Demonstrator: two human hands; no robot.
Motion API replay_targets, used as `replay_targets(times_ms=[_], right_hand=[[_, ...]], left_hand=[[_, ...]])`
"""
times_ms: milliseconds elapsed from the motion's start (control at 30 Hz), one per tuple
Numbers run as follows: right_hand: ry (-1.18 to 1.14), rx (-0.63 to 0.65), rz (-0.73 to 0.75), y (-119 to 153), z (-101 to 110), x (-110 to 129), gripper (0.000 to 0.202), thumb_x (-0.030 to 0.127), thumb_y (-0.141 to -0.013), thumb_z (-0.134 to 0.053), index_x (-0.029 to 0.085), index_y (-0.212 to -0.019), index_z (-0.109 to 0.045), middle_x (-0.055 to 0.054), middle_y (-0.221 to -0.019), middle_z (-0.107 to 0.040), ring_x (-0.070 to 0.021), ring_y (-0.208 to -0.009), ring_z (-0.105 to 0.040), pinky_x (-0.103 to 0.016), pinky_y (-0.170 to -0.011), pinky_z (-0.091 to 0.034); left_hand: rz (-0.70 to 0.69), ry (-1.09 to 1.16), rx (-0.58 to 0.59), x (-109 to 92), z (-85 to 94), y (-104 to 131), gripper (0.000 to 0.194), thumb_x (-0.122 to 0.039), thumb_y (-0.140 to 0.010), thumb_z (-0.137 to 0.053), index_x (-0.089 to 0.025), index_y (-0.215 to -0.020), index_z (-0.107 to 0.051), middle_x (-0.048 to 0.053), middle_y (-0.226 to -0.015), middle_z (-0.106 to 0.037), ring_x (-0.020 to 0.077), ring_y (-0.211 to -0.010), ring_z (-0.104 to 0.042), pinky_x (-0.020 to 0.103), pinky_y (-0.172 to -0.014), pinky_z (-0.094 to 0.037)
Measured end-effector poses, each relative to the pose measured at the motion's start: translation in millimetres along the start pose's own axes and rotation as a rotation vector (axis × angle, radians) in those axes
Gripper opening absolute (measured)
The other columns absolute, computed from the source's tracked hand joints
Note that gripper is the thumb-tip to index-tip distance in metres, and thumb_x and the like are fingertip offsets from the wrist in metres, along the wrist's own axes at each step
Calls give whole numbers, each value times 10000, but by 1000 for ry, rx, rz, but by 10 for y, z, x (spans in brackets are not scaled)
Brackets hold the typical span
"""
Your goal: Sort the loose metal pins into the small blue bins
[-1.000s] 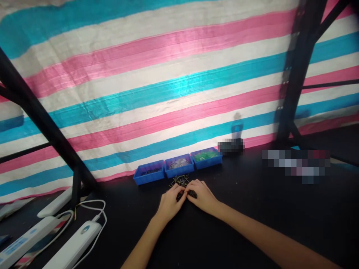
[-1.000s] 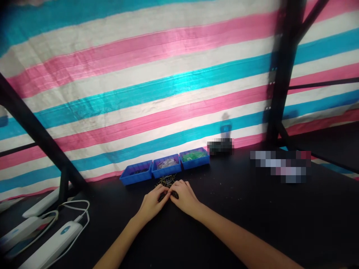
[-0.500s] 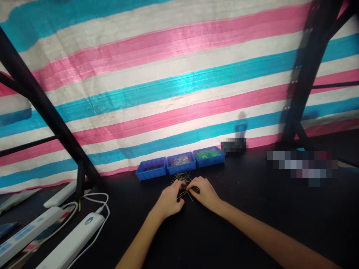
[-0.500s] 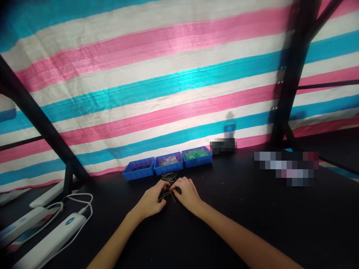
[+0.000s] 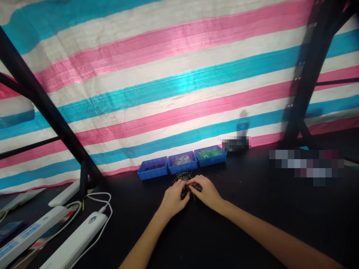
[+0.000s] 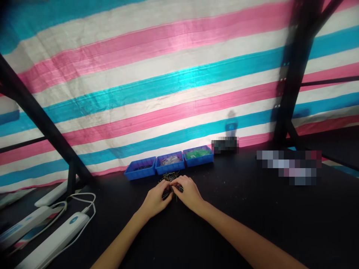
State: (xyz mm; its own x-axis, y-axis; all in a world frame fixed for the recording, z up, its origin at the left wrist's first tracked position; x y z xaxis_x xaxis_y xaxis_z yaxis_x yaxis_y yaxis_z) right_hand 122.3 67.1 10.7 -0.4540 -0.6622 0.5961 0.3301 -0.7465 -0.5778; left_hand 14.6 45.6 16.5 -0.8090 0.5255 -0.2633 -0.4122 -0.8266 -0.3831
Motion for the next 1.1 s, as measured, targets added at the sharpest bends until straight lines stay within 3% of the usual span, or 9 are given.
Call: replay_targets(times_ms=[167,333,500,700,933,1100], right_hand=[[-60,-45,6,-1,43,26,159,168,-793,-482,221,-885,-600,-19,-810,-593,-150,-726,-531,-293,-699,-420],[-110,-75,1,-13,64,18,169,181,-802,-468,211,-899,-602,-25,-804,-590,-145,-715,-534,-282,-678,-431],[-137,-60,5,-17,63,42,163,202,-804,-479,213,-898,-611,-20,-779,-587,-134,-681,-531,-253,-616,-425],[-124,-101,-36,-23,104,14,169,282,-805,-501,212,-852,-647,-24,-701,-588,-147,-657,-529,-243,-553,-399],[-51,0,-2,4,15,70,197,271,-830,-455,206,-731,-612,-8,-679,-573,-142,-652,-517,-241,-577,-387],[-59,88,58,17,-52,139,264,257,-849,-412,198,-659,-586,-10,-676,-565,-143,-676,-516,-250,-622,-402]], left_hand=[[40,16,-111,13,112,-2,186,-290,-827,-399,-215,-889,-557,23,-864,-510,139,-793,-521,214,-642,-411],[105,88,-168,66,132,5,227,-334,-837,-394,-232,-904,-586,13,-886,-516,104,-686,-512,189,-568,-393],[173,232,-227,148,96,-2,210,-341,-806,-464,-229,-894,-617,1,-840,-525,78,-553,-430,196,-521,-368],[200,501,-342,244,85,-14,223,-359,-761,-533,-168,-807,-638,26,-802,-522,80,-554,-428,203,-500,-363],[304,750,-371,319,12,-10,245,-371,-724,-578,-131,-709,-621,31,-766,-547,112,-652,-504,230,-599,-422],[304,797,-307,273,-40,-24,241,-369,-711,-595,-133,-747,-629,37,-786,-568,122,-679,-516,234,-617,-435]])
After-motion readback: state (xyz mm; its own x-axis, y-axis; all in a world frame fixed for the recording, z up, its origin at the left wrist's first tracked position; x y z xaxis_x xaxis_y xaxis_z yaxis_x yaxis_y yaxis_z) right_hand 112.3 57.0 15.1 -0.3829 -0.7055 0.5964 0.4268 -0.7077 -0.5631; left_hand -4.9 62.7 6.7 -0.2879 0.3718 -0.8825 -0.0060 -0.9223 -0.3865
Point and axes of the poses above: each hand's wrist, its own y-axis away from the middle knuckle, its own z-axis out of the back of the hand, x = y × z, the point moved 7 cm from there along -y, towards the middle knuckle
